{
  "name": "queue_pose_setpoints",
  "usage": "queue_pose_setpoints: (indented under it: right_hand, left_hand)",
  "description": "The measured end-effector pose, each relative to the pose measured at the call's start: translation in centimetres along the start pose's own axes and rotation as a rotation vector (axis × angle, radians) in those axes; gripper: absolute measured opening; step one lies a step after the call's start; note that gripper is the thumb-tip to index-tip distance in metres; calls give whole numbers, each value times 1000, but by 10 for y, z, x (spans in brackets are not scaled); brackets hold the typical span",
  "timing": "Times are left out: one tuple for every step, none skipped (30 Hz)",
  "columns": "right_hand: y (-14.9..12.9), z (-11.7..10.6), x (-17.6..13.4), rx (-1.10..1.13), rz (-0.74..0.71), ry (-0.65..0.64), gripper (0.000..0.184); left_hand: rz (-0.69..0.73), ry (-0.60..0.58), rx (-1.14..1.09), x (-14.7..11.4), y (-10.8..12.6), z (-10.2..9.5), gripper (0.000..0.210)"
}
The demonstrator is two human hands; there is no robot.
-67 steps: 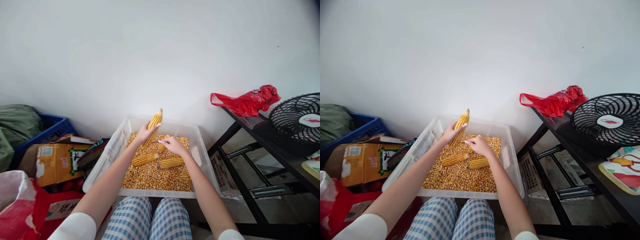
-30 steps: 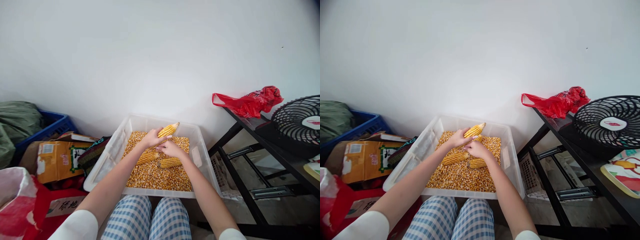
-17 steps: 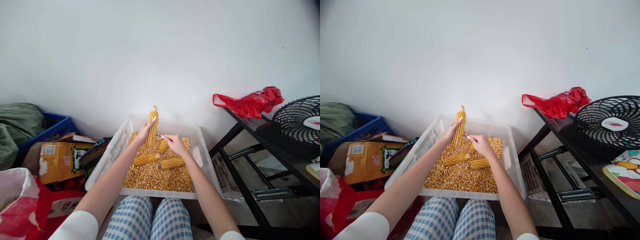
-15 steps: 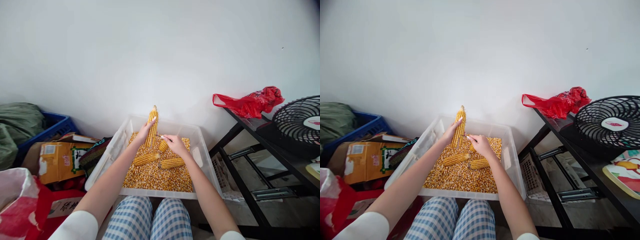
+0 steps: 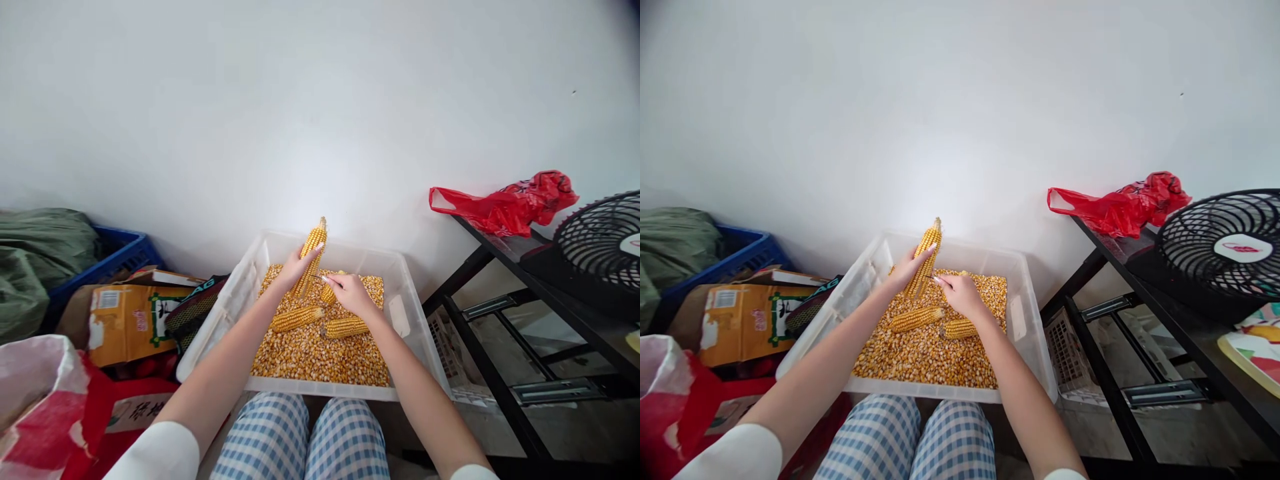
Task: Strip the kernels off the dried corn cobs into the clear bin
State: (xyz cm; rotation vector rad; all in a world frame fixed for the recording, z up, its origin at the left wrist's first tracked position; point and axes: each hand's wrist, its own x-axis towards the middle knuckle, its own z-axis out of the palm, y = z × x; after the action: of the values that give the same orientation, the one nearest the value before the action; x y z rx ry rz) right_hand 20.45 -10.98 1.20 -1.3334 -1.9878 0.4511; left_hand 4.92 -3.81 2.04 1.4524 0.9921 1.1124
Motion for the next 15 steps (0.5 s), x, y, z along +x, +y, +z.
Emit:
queue_pose_setpoints:
  right_hand:
    - [0,0,0,-3,-1,-9,33]
    - [-1,0,0,-4,-3,-18,33]
    - [-1,-1,0,-3,-4,-28,34]
    - [-1,-3,0,-2,-4,-43,34]
    - [-1,-4,0,-2,-5,-67,36]
    - [-1,-6,0,-5,-5,-98,37]
    - [-1,-8,0,-6,-7,-128,38]
    - [-1,-10,0,-6,-9,-152,39]
    - [0,-12,0,-6,-11,-171,38]
    - [1,-12,1,-5,-12,-189,37]
    - [2,-13,1,-6,-13,-206,36]
    - [4,-13,1,-7,-12,-221,35]
    - [5,-12,1,-9,-9,-238,34]
    - [6,-12,1,-9,-7,-252,34]
    - [8,-12,2,-8,-4,-263,34]
  left_hand:
    - [24,13,39,-1,0,0,58]
    - [49,20,77,-1,1,1,59]
    - [75,21,114,-1,1,1,58]
    - [99,19,152,-2,2,1,58]
    - [125,9,195,-2,2,0,56]
    - [152,-10,245,-3,3,0,55]
    - [177,-34,299,-4,3,-1,53]
    - [197,-63,359,-5,4,-1,51]
    - [215,-99,424,-6,4,-2,50]
    - [233,-140,491,-7,4,-3,48]
    - [254,-183,558,-8,4,-3,46]
    - [277,-221,620,-8,4,-3,44]
    - [302,-256,674,-9,4,-3,42]
    - [324,-281,715,-9,4,-3,40]
    - [339,-290,740,-9,4,-3,39]
